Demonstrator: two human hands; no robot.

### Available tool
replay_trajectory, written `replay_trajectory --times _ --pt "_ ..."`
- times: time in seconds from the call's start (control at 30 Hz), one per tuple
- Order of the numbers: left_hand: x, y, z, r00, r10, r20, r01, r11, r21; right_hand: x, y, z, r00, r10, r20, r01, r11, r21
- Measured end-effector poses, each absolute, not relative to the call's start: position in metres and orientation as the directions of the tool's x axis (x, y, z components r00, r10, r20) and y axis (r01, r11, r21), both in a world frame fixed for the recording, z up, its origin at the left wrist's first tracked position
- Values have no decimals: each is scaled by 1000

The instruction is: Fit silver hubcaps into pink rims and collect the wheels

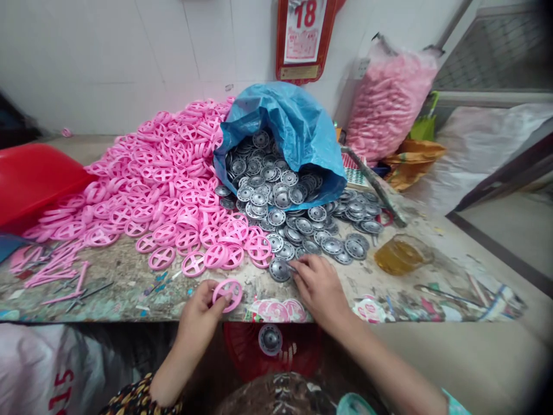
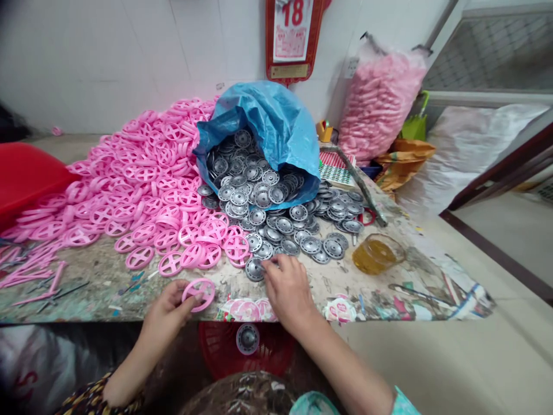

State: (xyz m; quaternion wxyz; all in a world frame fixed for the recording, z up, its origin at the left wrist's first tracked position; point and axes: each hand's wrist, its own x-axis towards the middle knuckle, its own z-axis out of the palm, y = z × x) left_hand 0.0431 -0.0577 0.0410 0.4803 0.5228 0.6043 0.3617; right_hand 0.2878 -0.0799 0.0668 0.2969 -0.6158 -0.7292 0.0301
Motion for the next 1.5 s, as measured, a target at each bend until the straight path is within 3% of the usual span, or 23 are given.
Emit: replay_trajectory --times 0.1,0.17,0.37,0.6,0.83,0.97,1.07,1.17,1.23,1.33,1.5 --pt "64 -69 47 168 916 -365 -27 374 927 266 -89 76 -17 945 327 555 281 -783" --pt "75 -75 51 273 866 -419 -169 472 865 250 -95 76 4 965 262 394 239 -887" --pt "84 -85 50 391 843 -370 -308 498 811 233 -105 58 56 943 327 446 269 -854" --pt "83 -87 46 414 850 -325 -214 438 873 241 -101 68 -97 995 -1 164 15 -986" --pt "88 -92 31 366 869 -332 -212 425 880 228 -110 54 -44 985 -169 -131 -173 -976" --pt "83 -94 27 375 847 -376 -89 437 895 233 -109 40 -74 982 -174 -34 -177 -984" --pt "73 -91 29 323 885 -335 142 305 942 242 -118 37 -201 969 -144 253 -91 -963" --pt "63 -86 32 254 911 -326 215 275 937 248 -133 42 -303 950 -83 598 122 -792" --pt "62 -82 33 236 906 -352 202 308 930 249 -135 49 -336 941 -34 729 237 -642" --pt "68 -78 35 199 909 -366 175 335 926 250 -112 58 -289 953 95 813 297 -501" --pt "79 -75 40 180 906 -383 107 369 923 253 -33 65 -50 952 301 891 179 -418"
